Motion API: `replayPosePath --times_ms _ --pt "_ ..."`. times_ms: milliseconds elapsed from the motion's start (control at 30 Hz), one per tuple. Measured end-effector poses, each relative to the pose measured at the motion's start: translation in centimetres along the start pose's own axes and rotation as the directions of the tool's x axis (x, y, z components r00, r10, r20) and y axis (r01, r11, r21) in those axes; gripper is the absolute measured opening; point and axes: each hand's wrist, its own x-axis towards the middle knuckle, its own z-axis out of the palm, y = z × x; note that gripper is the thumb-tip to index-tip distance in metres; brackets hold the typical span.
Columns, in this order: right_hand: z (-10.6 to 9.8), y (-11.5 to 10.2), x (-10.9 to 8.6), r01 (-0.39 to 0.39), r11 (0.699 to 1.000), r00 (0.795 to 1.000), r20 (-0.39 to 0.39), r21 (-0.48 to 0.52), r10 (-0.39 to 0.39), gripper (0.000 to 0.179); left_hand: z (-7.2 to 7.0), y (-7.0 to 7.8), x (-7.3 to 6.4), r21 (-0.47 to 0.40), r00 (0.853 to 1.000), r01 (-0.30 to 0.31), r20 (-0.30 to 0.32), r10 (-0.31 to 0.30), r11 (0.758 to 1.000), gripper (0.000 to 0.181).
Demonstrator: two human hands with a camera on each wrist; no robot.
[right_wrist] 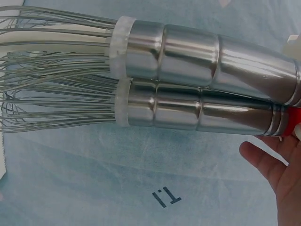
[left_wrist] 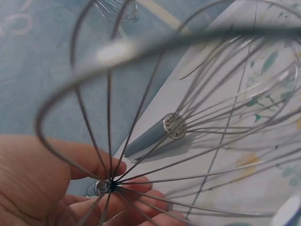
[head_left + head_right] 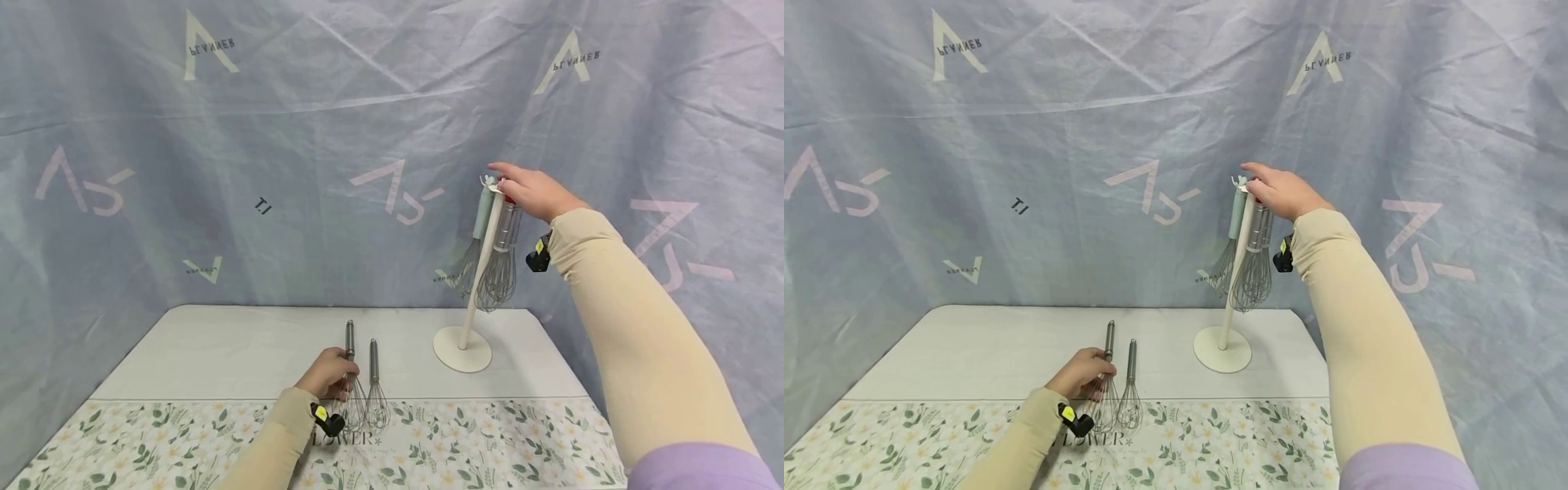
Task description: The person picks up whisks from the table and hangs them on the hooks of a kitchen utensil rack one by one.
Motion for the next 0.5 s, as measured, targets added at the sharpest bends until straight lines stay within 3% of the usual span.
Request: replayPosePath --times_ms 200,500 --pt "0.36 0.05 0.15 0.011 1.000 1.000 -0.021 0.010 -0.010 0.056 -0.16 0.08 -0.02 -0.006 1.000 0.015 -0.004 -0.015 1.000 0.062" --pt "0.36 -0.10 -0.01 -0.025 0.999 0.999 -0.034 0.041 0.027 0.057 -0.67 0.71 0.13 -0.007 1.000 -0.015 -0.006 0.015 1.000 0.061"
